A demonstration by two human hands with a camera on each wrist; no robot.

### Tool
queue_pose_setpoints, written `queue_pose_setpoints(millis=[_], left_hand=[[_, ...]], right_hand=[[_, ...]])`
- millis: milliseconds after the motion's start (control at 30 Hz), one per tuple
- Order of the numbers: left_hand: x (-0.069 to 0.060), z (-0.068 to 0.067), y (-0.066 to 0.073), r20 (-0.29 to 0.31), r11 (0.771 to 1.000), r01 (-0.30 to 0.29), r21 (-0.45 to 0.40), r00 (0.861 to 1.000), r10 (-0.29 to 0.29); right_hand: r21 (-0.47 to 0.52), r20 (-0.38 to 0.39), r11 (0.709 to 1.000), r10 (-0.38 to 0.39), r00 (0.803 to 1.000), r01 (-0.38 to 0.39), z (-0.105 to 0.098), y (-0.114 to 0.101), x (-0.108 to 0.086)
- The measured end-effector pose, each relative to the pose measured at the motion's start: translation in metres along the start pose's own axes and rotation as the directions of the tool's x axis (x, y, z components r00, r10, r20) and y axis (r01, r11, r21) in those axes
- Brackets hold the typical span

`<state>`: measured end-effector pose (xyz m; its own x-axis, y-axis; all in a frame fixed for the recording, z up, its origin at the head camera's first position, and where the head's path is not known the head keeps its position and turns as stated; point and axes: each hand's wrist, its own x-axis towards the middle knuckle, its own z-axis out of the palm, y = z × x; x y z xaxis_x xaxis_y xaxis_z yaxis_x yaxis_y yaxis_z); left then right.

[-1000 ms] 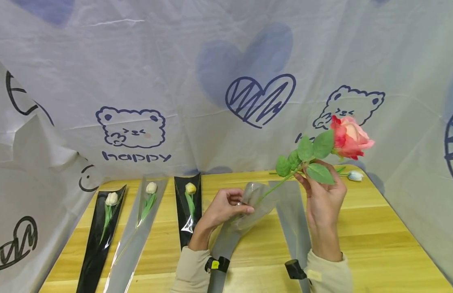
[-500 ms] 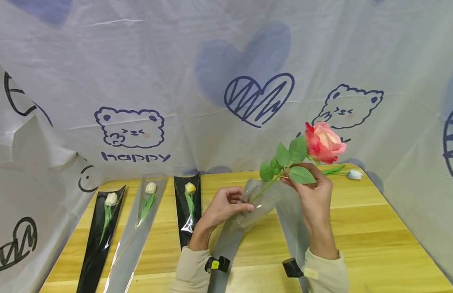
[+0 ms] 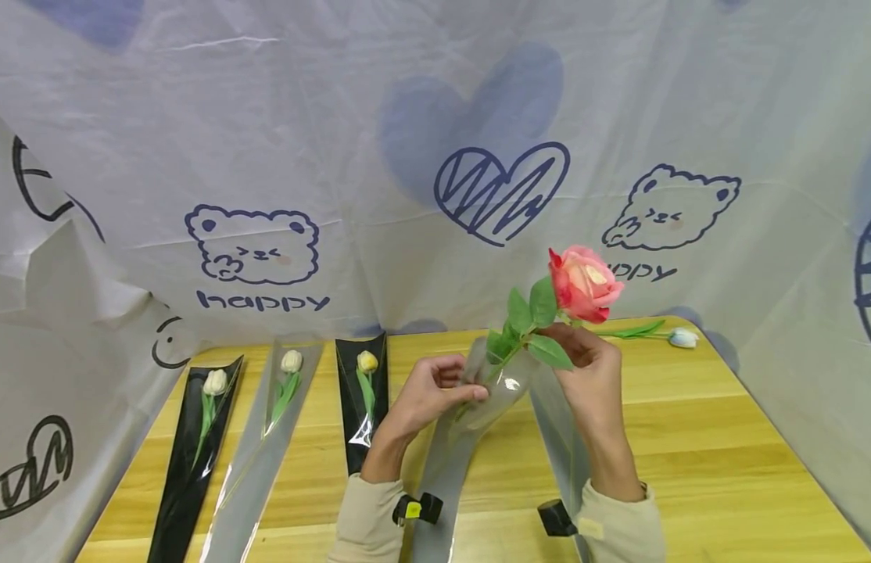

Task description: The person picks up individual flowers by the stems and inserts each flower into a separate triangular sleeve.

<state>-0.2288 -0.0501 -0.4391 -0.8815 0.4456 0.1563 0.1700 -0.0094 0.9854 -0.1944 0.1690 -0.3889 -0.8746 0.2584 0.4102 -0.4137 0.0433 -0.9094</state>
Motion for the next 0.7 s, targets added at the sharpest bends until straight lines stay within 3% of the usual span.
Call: queue_pose_setpoints(millis=[133,400,700], left_hand=[[0.0,0.001,0.0024,-0.004,1.0,-0.006,0.012,1.0,0.006],[0.0004,0.0027,0.0039,-0.019,0.998,-0.048,0.043,0.999,0.049],[0.0021,0.0096,0.0029,-0.031,0.996,-0.058,0.064,0.998,0.06]], right_hand=[[-0.086,0.054,0.996,0.015,0.998,-0.01,-0.0005,-0.0013,-0.0004],[-0.141,0.085,0.989,0.055,0.995,-0.043,-0.001,-0.0079,-0.0023],[-0.222,0.183,0.964,0.19,0.965,-0.147,0.0011,-0.0097,-0.0018]])
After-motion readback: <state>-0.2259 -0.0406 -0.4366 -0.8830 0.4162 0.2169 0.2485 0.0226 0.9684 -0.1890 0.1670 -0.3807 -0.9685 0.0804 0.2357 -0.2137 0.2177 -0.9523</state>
